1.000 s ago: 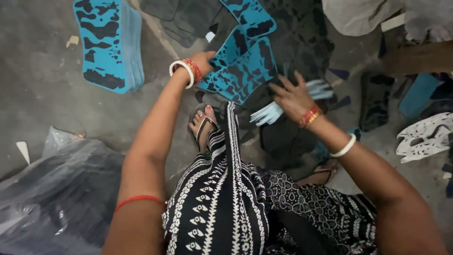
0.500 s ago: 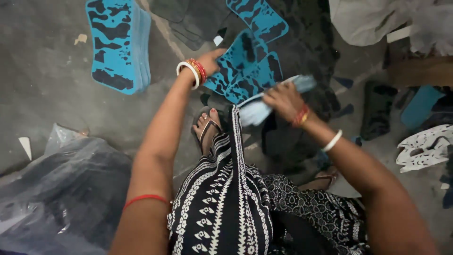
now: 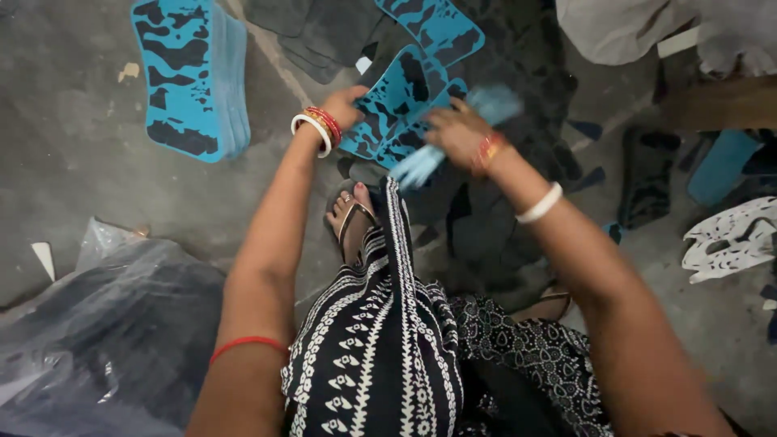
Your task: Sorting and stacking patterned fabric pieces for shoe manufacturing on a production floor.
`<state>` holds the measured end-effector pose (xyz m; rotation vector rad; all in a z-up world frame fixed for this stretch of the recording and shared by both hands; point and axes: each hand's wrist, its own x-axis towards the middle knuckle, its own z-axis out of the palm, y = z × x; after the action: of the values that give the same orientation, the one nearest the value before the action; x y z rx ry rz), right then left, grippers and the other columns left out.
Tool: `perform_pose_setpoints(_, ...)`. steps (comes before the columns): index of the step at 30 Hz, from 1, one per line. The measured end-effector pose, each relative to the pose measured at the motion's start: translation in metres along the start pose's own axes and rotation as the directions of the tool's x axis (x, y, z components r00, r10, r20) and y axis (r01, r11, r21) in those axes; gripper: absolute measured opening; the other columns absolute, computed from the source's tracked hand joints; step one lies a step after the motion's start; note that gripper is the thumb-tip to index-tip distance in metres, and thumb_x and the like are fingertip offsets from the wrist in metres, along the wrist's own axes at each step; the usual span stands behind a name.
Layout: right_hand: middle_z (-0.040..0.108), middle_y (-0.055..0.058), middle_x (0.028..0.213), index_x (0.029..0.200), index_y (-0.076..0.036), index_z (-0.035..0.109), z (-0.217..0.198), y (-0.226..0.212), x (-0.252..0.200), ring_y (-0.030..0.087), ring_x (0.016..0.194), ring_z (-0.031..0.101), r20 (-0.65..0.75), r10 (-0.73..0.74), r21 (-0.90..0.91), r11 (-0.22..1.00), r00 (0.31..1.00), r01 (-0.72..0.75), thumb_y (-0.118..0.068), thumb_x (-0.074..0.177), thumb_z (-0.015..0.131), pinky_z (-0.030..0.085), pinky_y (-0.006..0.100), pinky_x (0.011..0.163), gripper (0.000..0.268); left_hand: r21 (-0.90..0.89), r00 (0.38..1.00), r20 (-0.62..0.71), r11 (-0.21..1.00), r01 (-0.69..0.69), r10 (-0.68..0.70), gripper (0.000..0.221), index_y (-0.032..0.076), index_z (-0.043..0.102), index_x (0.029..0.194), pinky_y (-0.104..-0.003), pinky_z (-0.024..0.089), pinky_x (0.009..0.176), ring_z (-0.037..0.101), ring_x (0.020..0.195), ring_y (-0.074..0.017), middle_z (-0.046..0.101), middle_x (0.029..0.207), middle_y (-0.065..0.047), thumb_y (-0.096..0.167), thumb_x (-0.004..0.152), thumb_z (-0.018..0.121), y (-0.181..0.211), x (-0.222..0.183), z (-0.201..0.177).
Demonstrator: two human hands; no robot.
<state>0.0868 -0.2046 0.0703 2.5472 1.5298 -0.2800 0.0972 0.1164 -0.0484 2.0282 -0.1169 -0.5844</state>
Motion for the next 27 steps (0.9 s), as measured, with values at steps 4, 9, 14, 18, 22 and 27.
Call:
perform_pose_setpoints(4,0.062,0.013,0.138,0.102,-0.022,0.071,0.046,0.026,0.044,0.034,0.123,0.056,-0.136,-0.096,0.282,0.95,0.986,0.131,-0.023,0.05,0.067,0.032,0.062,0.102,0.052,-0.247,0.998,0.042,0.967,0.063,-0.054,0.051,0.009,0.065,0.13,-0.038,0.057,0.086,0.07,0.101,-0.026,0.075,0.115,-0.012,0.003,0.079,0.068,0.001,-0.005,0.003)
perform_pose_setpoints(9,0.069,0.002,0.105,0.11,-0.023,0.069,-0.009,-0.002,0.016,0.03,0.111,0.058,0.11,-0.004,0.181,0.983,0.994,-0.016,-0.019,0.075,0.073,0.042,0.048,0.094,0.035,-0.23,0.969,-0.055,0.948,0.222,-0.241,0.054,0.012,0.062,0.133,-0.044,0.06,0.081,0.074,0.098,-0.0321,0.073,0.117,-0.015,0.003,0.08,0.062,0.048,-0.025,-0.001)
perform_pose_setpoints(14,0.068,0.001,0.1,0.134,-0.021,0.059,-0.048,-0.044,-0.044,0.027,0.103,0.058,-0.091,0.112,0.205,0.975,0.99,-0.091,-0.009,0.078,0.067,0.04,0.045,0.087,0.059,0.154,0.972,-0.235,0.988,0.02,0.017,0.046,0.014,0.068,0.129,-0.048,0.052,0.093,0.067,0.106,-0.0414,0.07,0.116,-0.023,0.007,0.084,0.066,0.036,-0.028,0.015)
perform_pose_setpoints(18,0.067,0.0,0.092,0.154,-0.019,0.052,-0.056,-0.061,-0.052,0.026,0.094,0.055,-0.139,0.229,0.206,0.958,0.964,-0.198,-0.003,0.077,0.063,0.038,0.046,0.085,0.079,0.331,0.915,-0.208,0.905,-0.267,0.346,0.045,0.013,0.069,0.124,-0.049,0.053,0.095,0.066,0.109,-0.0418,0.071,0.123,-0.017,0.004,0.081,0.06,0.05,-0.04,0.034)
perform_pose_setpoints(22,0.064,0.001,0.099,0.155,-0.013,0.054,-0.05,-0.064,-0.025,0.026,0.104,0.056,-0.306,0.263,0.255,0.949,0.915,-0.188,-0.003,0.078,0.061,0.039,0.045,0.089,0.078,0.442,0.977,0.041,0.873,-0.207,0.211,0.04,0.017,0.075,0.114,-0.048,0.052,0.091,0.067,0.106,-0.039,0.068,0.12,-0.014,0.009,0.077,0.063,0.134,-0.08,0.017)
perform_pose_setpoints(27,0.059,0.004,0.105,0.118,-0.018,0.068,-0.028,-0.074,-0.039,0.027,0.108,0.056,-0.412,0.295,0.195,0.953,0.862,-0.233,-0.009,0.081,0.063,0.039,0.049,0.097,0.039,0.064,0.935,-0.027,0.934,-0.352,0.354,0.023,0.014,0.074,0.121,-0.042,0.053,0.098,0.068,0.111,-0.0365,0.072,0.12,-0.014,0.017,0.103,0.059,0.038,-0.041,0.038)
